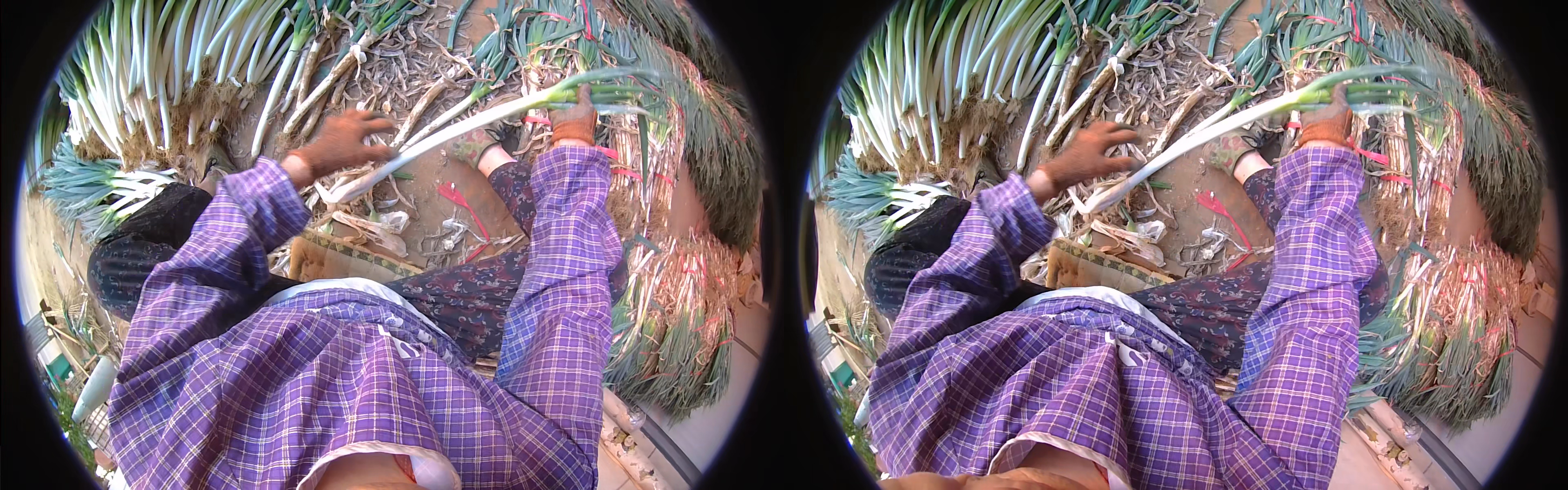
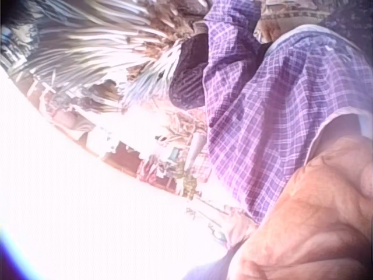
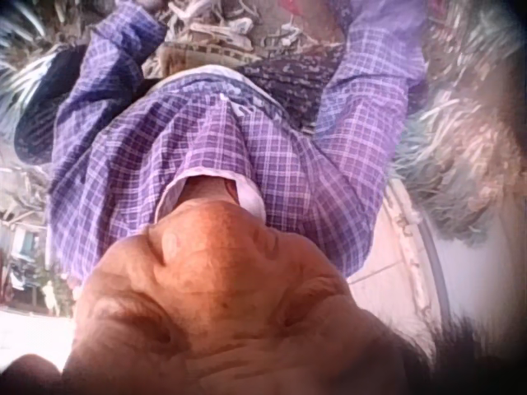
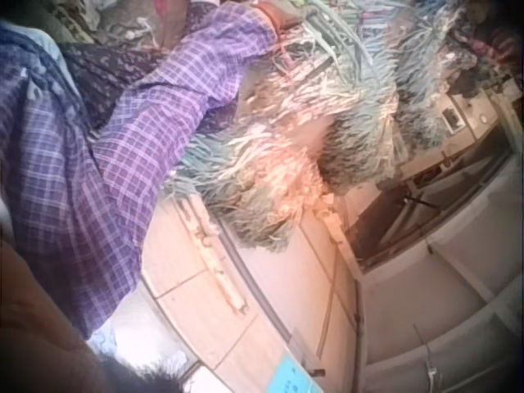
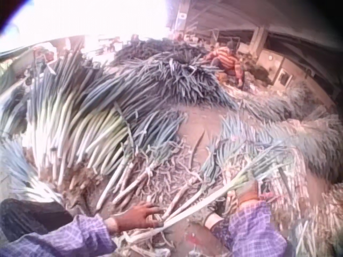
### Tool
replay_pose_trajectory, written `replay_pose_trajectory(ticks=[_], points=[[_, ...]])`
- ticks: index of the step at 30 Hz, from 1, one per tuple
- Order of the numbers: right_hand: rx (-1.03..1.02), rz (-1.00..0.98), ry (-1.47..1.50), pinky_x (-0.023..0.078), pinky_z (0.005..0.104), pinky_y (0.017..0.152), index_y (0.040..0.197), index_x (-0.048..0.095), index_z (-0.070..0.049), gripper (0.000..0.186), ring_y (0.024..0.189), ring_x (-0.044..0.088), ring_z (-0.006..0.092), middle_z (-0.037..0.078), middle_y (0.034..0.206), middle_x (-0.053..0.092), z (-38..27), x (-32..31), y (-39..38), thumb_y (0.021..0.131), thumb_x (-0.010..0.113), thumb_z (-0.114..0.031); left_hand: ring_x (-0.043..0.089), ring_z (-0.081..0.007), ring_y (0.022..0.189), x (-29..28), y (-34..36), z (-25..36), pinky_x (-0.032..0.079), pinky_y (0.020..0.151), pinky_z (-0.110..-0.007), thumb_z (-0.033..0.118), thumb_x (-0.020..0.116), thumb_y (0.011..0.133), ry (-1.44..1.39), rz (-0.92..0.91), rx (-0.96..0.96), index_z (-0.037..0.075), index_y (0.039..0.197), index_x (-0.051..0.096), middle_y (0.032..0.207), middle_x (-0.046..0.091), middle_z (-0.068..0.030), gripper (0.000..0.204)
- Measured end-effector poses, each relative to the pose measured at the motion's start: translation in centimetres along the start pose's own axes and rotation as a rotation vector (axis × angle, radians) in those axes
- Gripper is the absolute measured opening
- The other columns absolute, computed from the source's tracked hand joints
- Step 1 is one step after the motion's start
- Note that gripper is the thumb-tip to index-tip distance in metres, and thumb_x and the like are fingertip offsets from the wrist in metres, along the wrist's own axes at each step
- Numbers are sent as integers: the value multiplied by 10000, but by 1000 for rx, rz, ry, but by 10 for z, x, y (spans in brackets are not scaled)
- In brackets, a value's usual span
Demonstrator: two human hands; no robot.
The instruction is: The person sits on the ground and cleans green onions by hand. They pick up each onion, remove the outer layers and roots, and place the cleaned onions into a pile.
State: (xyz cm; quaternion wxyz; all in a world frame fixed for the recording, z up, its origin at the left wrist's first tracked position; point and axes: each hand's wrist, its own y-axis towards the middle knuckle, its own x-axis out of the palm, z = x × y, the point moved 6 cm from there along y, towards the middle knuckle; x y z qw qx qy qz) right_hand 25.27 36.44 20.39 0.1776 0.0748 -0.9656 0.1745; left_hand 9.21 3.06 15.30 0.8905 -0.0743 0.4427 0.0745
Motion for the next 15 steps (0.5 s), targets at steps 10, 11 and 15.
replay_pose_trajectory(ticks=[10,11,15], points=[[339,-451,27,574,434,640,981,551,-30,367,730,654,286,135,839,640,123,60,28,906,569,-389,559,-107,552,59,23,42,480,499,-242,288,626,884,-1519,-385,-306,3,1020,579,675,555,3,319],[452,-463,-107,574,438,578,911,554,-38,359,644,653,267,101,712,629,155,74,-33,909,561,-397,569,-131,541,67,25,33,497,504,-270,311,580,914,-1609,-370,-426,6,1026,573,679,565,-4,325],[593,-293,-195,455,333,417,717,499,-97,352,421,489,194,16,518,469,228,30,-82,891,572,-394,589,-161,552,77,14,46,524,532,-288,385,558,921,-1795,-306,-568,35,1036,582,739,606,-33,369]])
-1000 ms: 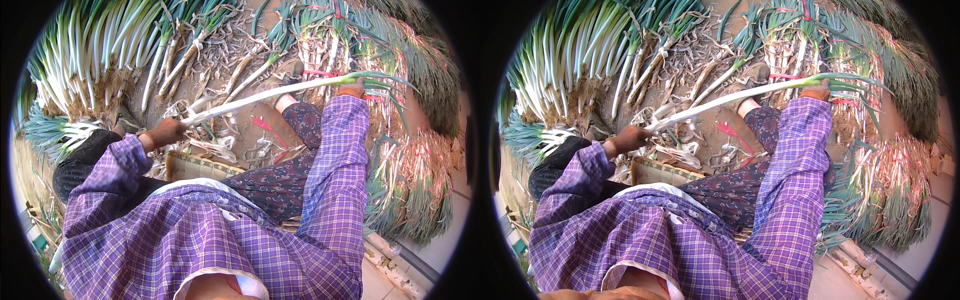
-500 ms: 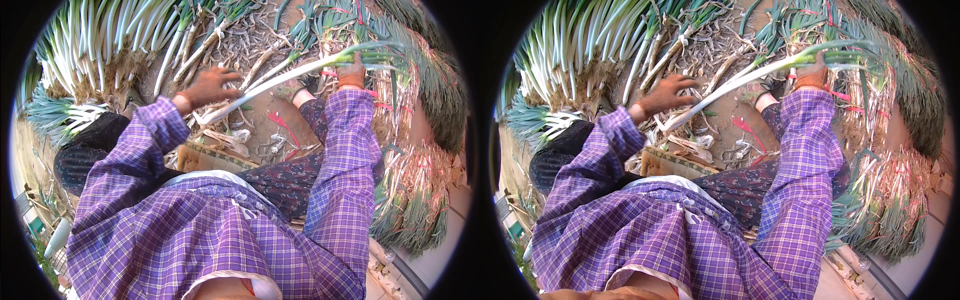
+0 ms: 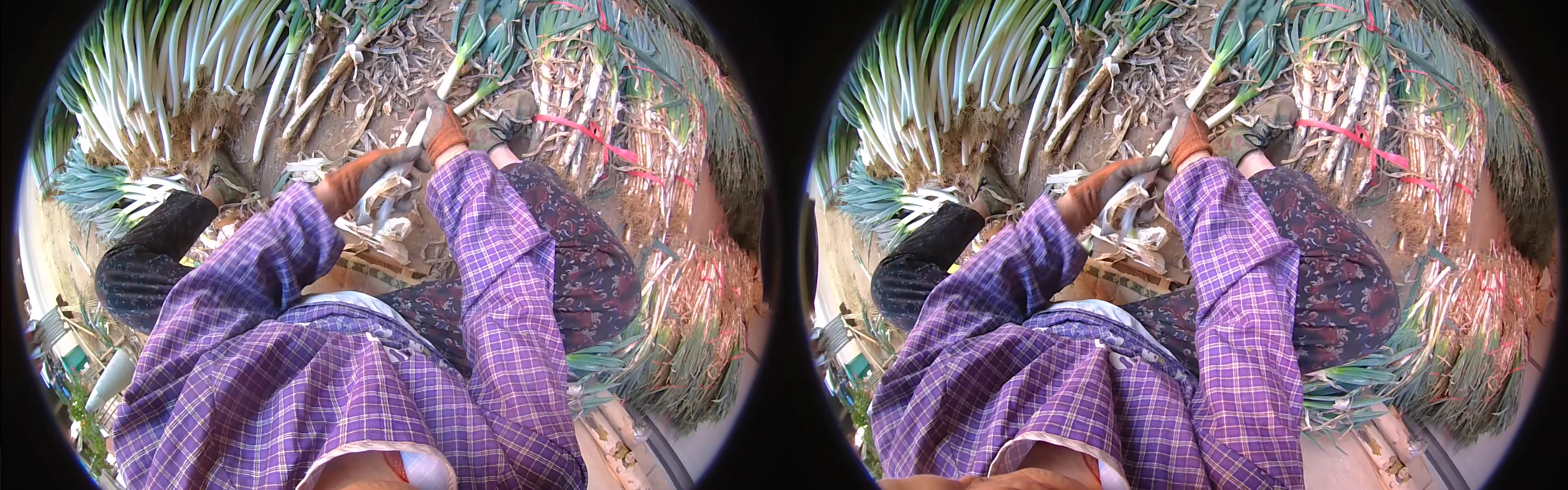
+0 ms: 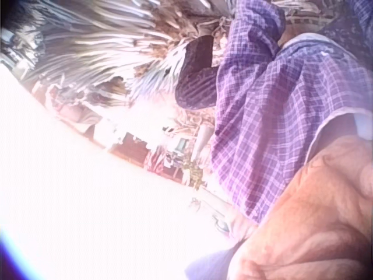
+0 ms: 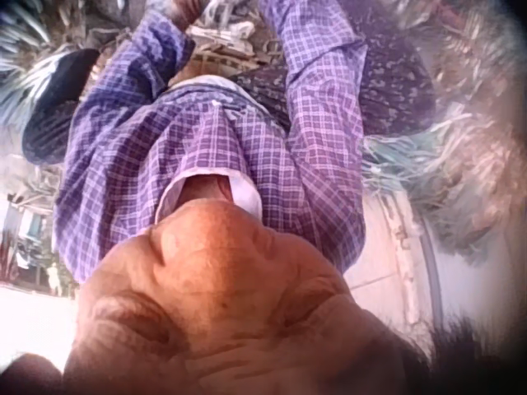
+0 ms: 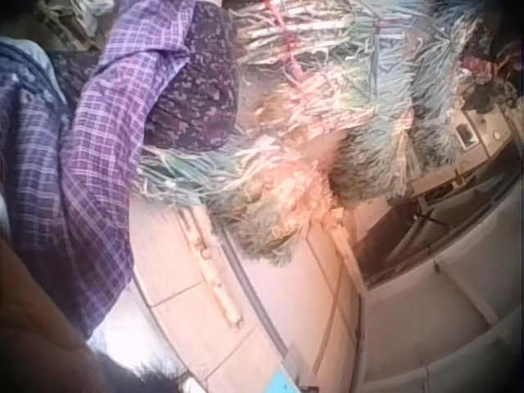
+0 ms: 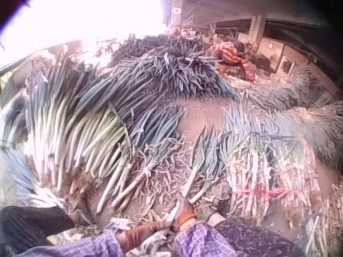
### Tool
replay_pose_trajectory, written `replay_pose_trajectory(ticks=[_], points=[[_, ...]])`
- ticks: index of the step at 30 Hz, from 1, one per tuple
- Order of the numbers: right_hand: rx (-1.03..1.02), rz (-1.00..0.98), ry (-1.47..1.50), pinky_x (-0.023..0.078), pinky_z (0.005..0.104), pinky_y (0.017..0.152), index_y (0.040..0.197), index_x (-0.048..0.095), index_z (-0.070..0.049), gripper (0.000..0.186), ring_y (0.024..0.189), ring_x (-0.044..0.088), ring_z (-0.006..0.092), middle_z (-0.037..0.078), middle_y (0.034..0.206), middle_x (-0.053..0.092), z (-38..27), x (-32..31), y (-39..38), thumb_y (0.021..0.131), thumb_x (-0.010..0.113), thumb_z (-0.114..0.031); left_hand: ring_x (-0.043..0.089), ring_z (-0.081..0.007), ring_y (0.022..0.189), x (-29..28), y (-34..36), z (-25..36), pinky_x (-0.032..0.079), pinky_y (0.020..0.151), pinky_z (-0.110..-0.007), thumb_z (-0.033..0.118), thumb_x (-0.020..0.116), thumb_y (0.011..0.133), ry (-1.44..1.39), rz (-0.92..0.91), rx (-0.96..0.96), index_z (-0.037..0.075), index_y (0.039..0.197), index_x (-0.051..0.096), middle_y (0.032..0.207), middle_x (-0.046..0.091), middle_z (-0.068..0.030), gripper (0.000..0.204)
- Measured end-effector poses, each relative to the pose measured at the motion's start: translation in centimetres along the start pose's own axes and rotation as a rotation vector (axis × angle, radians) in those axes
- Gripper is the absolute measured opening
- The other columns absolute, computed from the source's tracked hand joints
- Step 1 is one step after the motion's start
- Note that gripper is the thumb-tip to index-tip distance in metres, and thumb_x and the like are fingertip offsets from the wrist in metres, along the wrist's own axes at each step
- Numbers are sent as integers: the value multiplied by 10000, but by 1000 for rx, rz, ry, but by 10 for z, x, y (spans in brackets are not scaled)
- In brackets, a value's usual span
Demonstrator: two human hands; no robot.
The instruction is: The person sits on the ground and cleans green onions by hand. They pick up each onion, remove the outer layers and roots, and place the cleaned onions into a pile.
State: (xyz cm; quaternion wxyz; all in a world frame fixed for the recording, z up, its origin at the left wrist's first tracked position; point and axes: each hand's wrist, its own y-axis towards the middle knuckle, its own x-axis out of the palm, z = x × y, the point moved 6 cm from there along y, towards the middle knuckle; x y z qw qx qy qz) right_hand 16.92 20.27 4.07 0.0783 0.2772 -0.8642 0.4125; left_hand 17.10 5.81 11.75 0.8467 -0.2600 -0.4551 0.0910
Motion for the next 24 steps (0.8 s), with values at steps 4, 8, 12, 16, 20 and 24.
replay_pose_trajectory(ticks=[4,8,12,16,20,24], points=[[-42,85,-8,420,336,386,682,475,-107,369,385,463,208,16,501,436,-11,-8,27,902,539,-396,582,-129,551,-18,-30,-23,542,544,-303,503,614,854,190,52,-56,39,1057,567,738,595,-33,509],[-36,229,-74,437,350,415,716,499,-87,330,413,490,230,55,527,478,-28,-4,28,896,548,-358,436,-70,430,-5,-47,-8,354,372,-206,304,563,930,390,151,178,46,997,574,604,453,30,267],[45,192,-170,482,378,507,720,549,-40,242,489,559,265,113,585,582,6,-8,50,839,537,-250,332,-66,397,15,-85,-12,246,368,-227,275,564,933,194,411,4,62,930,571,541,361,48,213],[-254,163,-887,524,341,663,896,659,-64,125,702,658,233,85,766,692,42,-59,137,821,584,-131,362,-49,410,30,-113,-8,233,364,-198,189,576,916,159,447,-46,72,991,558,562,402,64,140],[-174,4,-1373,538,343,686,1050,616,-57,212,818,668,228,123,879,687,-10,-19,86,867,569,-153,338,-27,471,34,-160,-13,237,411,-206,194,582,912,104,544,-32,46,1006,593,607,397,70,176],[-229,196,-1272,532,340,678,1045,608,-36,250,838,664,229,132,890,685,-45,-25,77,864,573,-205,365,-23,547,36,-183,-2,256,470,-181,175,586,908,360,449,193,31,959,626,629,412,56,157]])
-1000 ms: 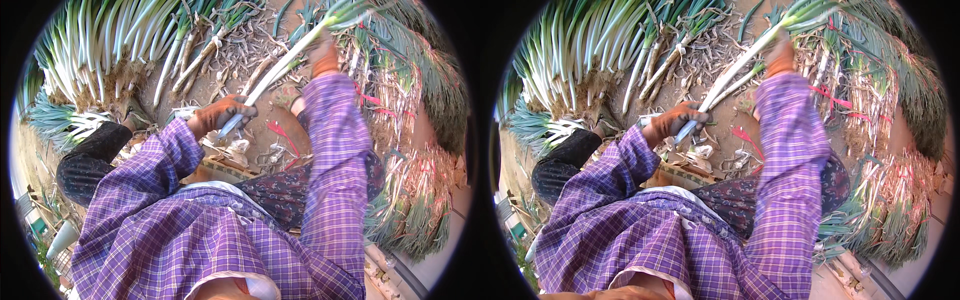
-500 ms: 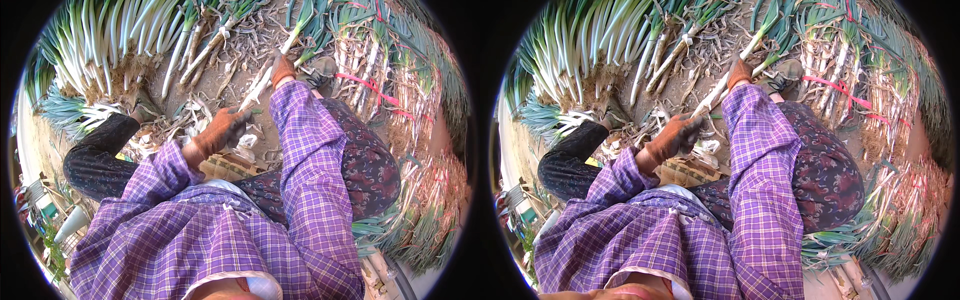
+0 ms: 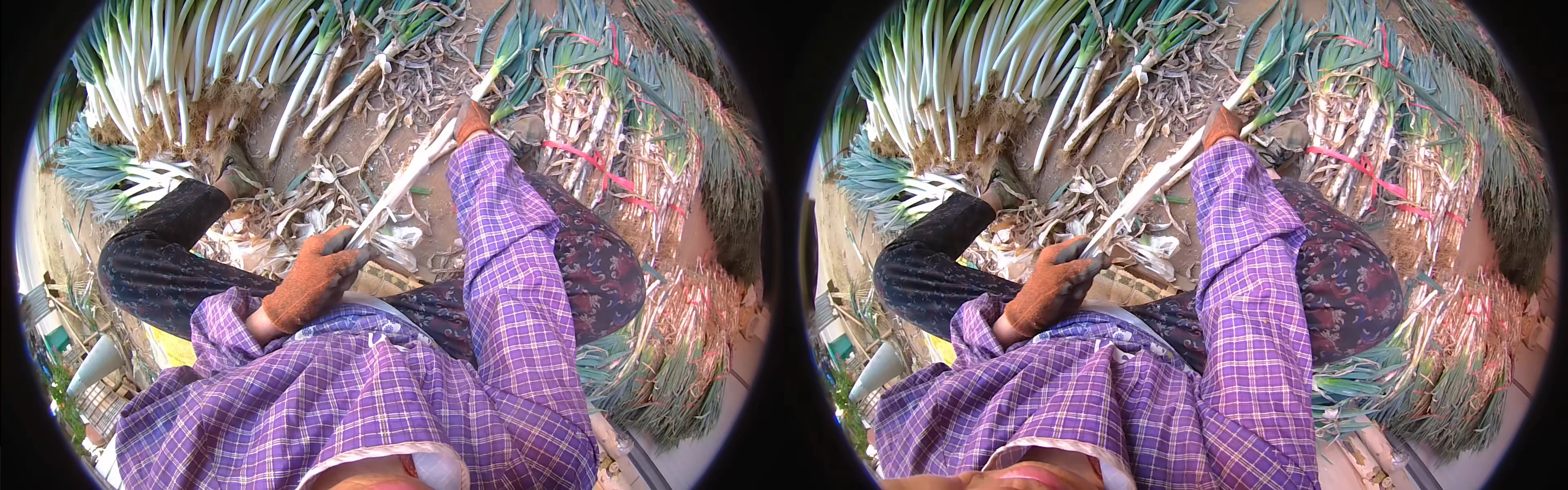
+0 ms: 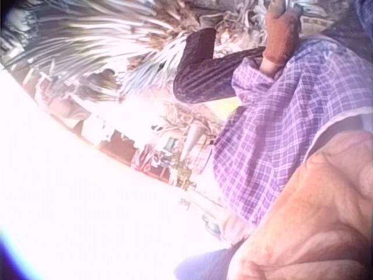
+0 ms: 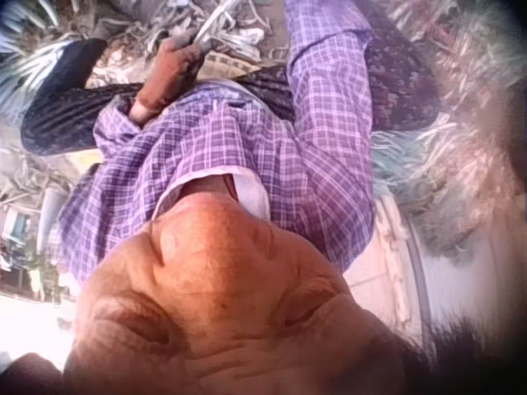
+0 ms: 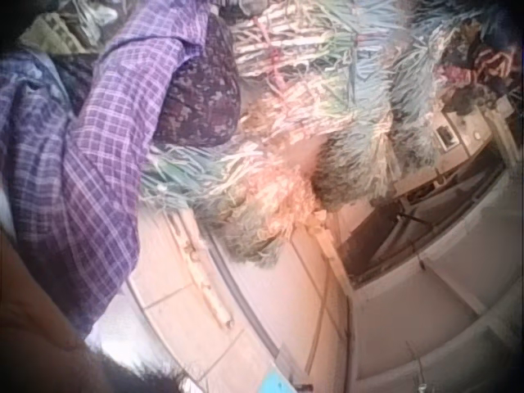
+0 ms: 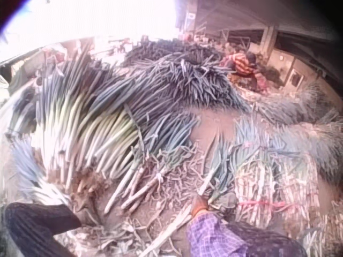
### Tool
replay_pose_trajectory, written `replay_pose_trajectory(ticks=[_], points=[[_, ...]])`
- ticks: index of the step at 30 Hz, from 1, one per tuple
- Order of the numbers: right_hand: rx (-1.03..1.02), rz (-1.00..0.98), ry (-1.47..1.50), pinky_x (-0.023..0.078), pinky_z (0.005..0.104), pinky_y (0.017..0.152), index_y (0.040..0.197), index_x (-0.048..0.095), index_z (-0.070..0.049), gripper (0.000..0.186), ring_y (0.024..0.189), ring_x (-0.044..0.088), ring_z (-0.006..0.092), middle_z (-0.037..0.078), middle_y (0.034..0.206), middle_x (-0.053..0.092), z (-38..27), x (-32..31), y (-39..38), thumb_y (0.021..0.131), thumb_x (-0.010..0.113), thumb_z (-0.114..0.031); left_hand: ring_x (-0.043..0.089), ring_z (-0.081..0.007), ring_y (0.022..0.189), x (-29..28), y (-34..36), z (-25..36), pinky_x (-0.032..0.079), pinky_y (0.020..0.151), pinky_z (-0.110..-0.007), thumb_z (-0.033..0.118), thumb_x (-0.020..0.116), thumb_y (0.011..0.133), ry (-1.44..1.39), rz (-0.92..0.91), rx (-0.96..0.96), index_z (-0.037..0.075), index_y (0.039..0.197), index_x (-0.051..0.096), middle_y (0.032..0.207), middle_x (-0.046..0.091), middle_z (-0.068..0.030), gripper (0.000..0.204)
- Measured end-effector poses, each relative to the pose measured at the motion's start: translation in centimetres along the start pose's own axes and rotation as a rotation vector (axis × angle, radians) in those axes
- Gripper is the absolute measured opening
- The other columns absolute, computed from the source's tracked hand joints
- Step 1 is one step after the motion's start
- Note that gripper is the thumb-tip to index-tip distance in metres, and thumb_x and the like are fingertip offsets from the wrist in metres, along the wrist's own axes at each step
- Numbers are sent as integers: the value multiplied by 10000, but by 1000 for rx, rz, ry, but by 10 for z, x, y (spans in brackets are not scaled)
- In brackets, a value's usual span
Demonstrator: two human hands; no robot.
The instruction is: The person sits on the ground and cleans green onions by hand. They pick up each onion, remove the outer layers and roots, and place the cleaned onions into a pile.
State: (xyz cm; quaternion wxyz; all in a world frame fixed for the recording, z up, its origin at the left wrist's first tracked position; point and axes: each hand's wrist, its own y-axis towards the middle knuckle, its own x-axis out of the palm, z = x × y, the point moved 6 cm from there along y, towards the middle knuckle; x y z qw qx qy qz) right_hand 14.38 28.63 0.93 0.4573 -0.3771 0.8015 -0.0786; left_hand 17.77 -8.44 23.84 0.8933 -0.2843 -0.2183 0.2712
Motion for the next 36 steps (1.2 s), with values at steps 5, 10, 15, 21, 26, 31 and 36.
replay_pose_trajectory(ticks=[5,10,15,21,26,31,36], points=[[312,209,808,516,334,654,971,611,-5,307,822,655,231,131,863,682,16,-63,-15,840,585,-282,444,-56,589,-21,-53,6,349,498,-234,164,609,856,-9,145,-237,13,964,629,668,514,12,187],[84,192,1054,472,336,474,816,575,-23,232,477,526,200,85,608,564,-65,-41,-49,824,608,-254,569,-233,818,-75,58,-41,465,723,-374,330,594,859,929,343,104,16,1052,578,870,593,-142,369],[77,179,1281,450,371,426,695,493,-65,306,401,455,183,35,550,469,-55,-19,-66,883,608,-277,495,-320,1168,-39,90,14,393,987,-399,406,646,820,862,351,433,33,1252,516,1219,540,-212,585],[148,43,1444,450,325,454,763,452,-144,300,442,417,149,-28,569,386,-62,-1,-63,910,582,-371,560,-156,964,4,133,-15,442,869,-267,246,613,902,1,-42,385,16,1249,486,1095,580,-77,435],[192,177,1374,482,361,455,714,494,-57,280,442,505,207,70,562,508,9,1,-15,847,595,-281,491,-46,626,46,68,-25,401,545,-217,309,611,913,34,-248,137,30,1051,621,768,582,17,311],[310,167,1033,465,364,503,755,561,-7,303,499,544,205,85,628,576,-7,-12,-61,834,579,-299,509,-53,640,-20,71,-35,411,569,-183,203,633,886,73,-51,-88,19,1024,637,738,574,1,230],[204,-17,1302,482,359,423,843,516,-28,217,447,526,204,73,574,527,-40,53,-103,838,602,-227,616,-233,822,-69,113,-14,480,769,-338,258,623,834,1390,640,488,59,1112,610,918,647,-148,342]])
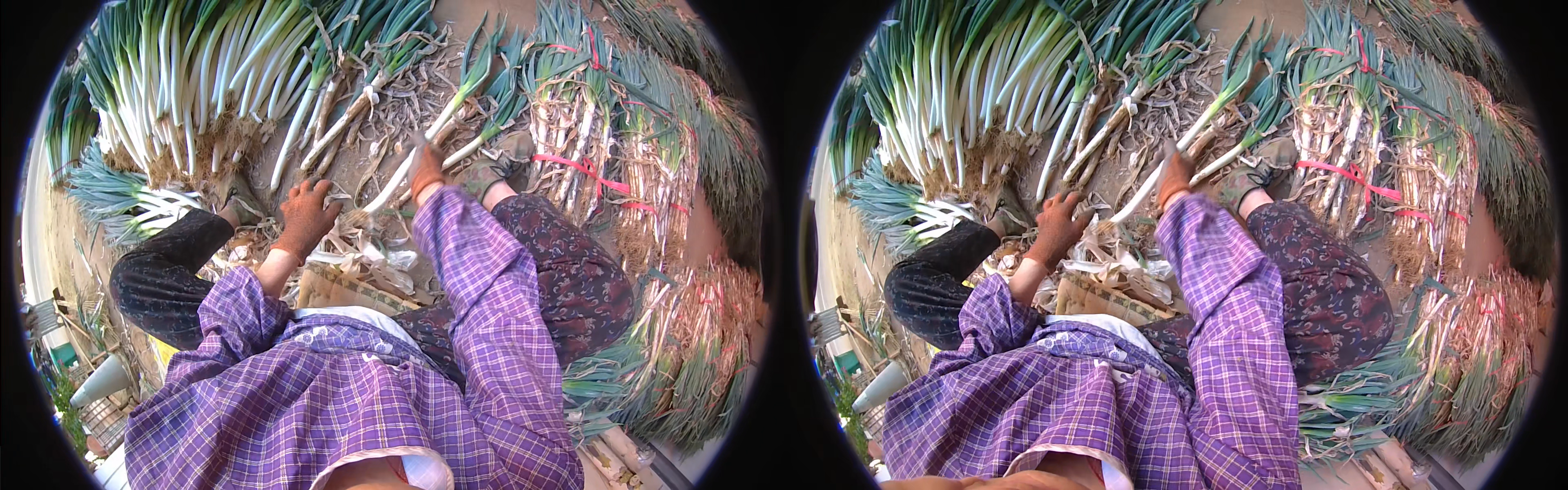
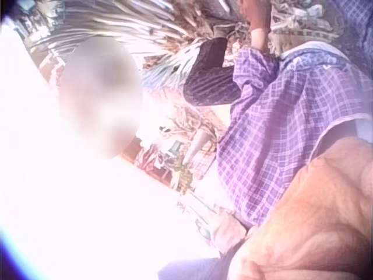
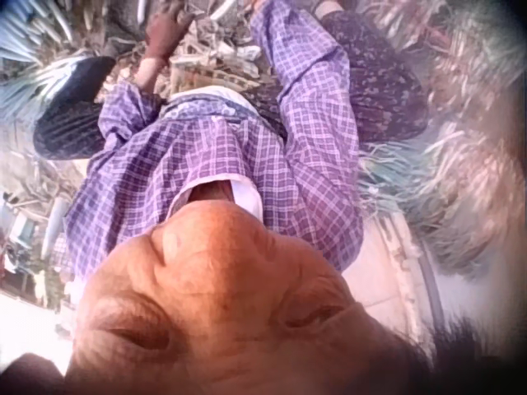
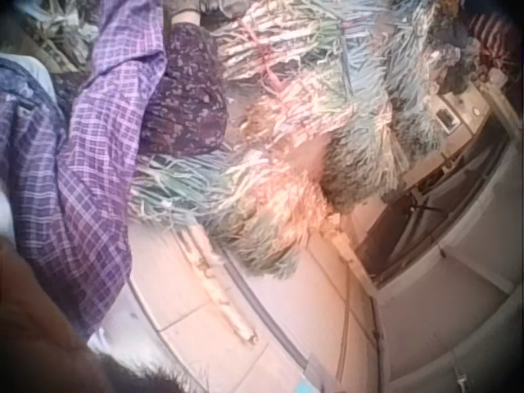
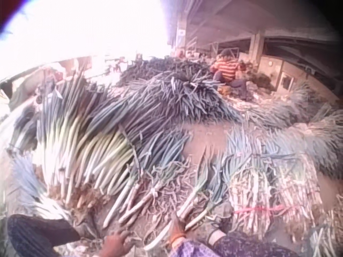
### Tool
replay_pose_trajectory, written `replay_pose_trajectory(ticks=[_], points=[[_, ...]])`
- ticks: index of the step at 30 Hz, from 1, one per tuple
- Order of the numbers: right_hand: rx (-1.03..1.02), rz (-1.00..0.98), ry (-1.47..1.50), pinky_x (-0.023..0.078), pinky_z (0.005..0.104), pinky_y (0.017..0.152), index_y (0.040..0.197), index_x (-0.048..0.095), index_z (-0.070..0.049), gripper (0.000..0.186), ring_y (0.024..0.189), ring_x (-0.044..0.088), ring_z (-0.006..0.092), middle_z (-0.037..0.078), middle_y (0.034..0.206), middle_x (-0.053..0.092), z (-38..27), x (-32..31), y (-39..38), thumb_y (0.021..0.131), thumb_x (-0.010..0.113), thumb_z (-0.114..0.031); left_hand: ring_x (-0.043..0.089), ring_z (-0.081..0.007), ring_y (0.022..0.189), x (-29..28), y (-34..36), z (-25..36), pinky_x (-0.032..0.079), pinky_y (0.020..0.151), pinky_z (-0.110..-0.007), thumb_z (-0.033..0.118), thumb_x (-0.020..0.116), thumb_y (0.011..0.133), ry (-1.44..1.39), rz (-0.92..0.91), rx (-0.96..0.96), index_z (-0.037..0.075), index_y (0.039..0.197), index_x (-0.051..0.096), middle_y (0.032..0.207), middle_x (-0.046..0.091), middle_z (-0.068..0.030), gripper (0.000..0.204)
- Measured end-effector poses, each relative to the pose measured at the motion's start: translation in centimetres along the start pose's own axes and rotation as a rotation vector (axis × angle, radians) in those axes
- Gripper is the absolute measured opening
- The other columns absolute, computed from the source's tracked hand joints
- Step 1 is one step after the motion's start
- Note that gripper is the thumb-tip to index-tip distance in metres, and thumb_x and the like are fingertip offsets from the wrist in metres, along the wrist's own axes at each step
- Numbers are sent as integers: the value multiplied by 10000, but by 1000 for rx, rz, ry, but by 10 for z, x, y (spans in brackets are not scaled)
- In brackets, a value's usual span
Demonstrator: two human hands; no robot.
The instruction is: The person sits on the ground and cleans green onions by hand. They pick up each onion, remove the outer layers and roots, and place the cleaned onions into a pile.
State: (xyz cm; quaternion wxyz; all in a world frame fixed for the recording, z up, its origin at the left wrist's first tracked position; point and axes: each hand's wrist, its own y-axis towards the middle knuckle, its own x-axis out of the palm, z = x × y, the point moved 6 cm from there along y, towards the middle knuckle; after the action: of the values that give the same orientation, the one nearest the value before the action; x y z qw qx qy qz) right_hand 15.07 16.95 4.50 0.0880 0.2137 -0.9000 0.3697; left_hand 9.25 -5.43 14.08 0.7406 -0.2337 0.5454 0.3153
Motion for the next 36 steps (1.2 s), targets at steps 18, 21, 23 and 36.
replay_pose_trajectory(ticks=[18,21,23,36], points=[[-413,-306,102,523,367,664,1142,461,-69,285,822,576,202,79,955,584,-150,159,-49,926,456,-254,596,-355,668,-60,7,6,489,544,-460,144,557,878,-476,194,205,177,1410,285,844,516,-144,599],[-806,-615,-350,525,345,821,1271,468,-55,369,947,617,216,83,1152,579,-205,253,-90,968,483,-265,614,-358,732,-124,80,-21,525,592,-423,121,553,883,-350,342,151,136,1400,323,961,571,-182,566],[-1182,-533,-704,514,309,835,1241,515,-53,349,1002,613,197,82,1196,581,-205,284,-121,975,495,-278,606,-358,679,-168,138,-49,514,562,-443,127,531,900,-307,524,161,142,1411,279,884,577,-184,570],[-246,-284,-941,518,276,724,1116,596,-9,234,855,661,153,80,996,671,15,-2,-170,952,496,-141,578,-421,1068,-165,279,-316,454,888,-482,116,352,925,203,63,-467,57,1332,397,1134,576,-308,413]])
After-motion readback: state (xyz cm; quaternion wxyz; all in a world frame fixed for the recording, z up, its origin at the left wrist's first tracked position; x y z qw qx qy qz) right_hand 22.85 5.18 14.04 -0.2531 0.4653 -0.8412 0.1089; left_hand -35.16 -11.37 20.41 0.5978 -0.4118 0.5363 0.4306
